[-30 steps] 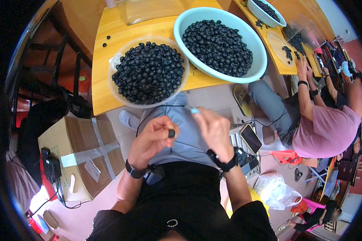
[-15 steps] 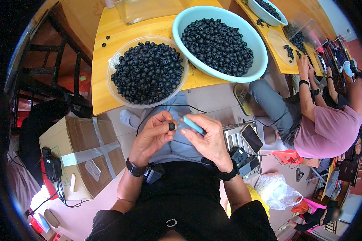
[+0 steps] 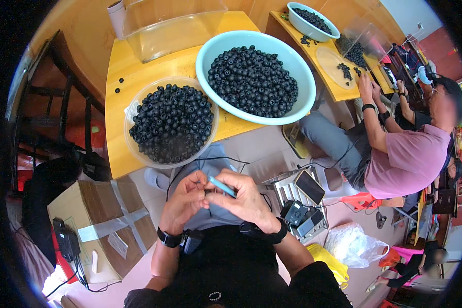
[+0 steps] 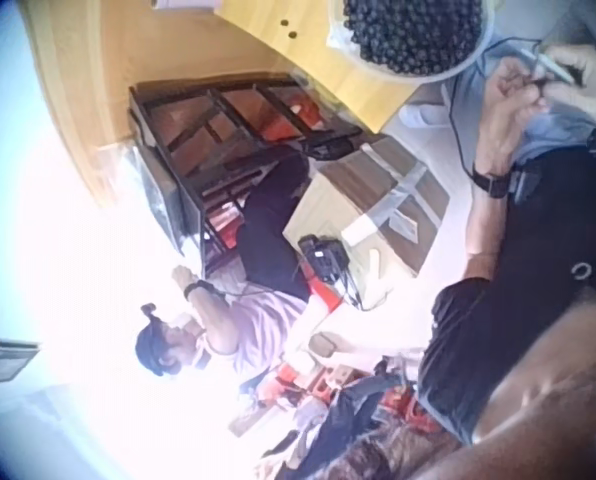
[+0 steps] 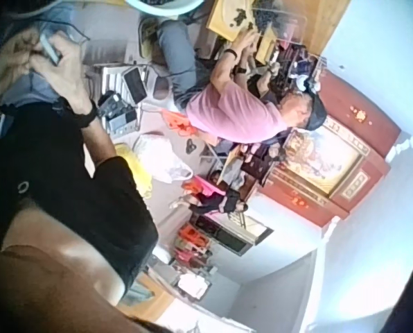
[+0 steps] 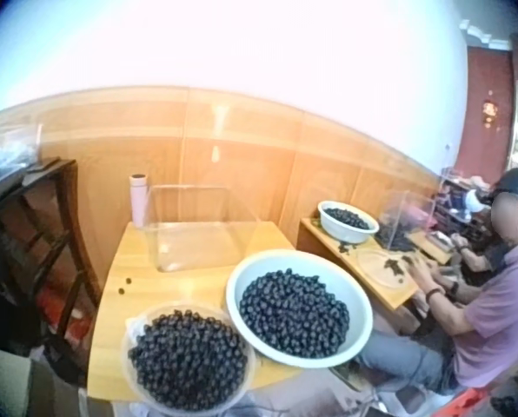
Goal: Sorting and inspecting small black rubber spherical components using a small hand tool.
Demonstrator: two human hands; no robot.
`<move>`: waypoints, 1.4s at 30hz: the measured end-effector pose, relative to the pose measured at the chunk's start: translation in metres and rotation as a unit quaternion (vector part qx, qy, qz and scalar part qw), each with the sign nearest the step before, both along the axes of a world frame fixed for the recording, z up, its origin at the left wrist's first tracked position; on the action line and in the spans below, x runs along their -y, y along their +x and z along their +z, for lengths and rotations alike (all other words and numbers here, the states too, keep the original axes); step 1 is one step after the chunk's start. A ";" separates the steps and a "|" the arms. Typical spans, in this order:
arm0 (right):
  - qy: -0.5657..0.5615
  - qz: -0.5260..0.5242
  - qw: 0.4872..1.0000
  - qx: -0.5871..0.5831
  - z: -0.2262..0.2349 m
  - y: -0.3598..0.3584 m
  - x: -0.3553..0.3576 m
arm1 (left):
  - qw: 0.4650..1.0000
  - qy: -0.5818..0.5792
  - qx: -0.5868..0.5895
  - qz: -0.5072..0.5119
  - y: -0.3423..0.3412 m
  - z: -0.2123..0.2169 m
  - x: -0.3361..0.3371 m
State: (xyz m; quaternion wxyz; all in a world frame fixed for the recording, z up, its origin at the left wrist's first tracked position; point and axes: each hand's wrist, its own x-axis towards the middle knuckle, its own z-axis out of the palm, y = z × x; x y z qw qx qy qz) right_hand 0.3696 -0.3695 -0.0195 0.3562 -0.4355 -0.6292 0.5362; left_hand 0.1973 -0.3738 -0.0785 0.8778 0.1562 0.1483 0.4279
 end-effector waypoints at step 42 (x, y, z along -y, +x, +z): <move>0.336 -0.110 0.865 0.356 -0.014 -0.069 -0.139 | 0.995 0.019 -0.090 0.050 -0.019 -0.002 0.000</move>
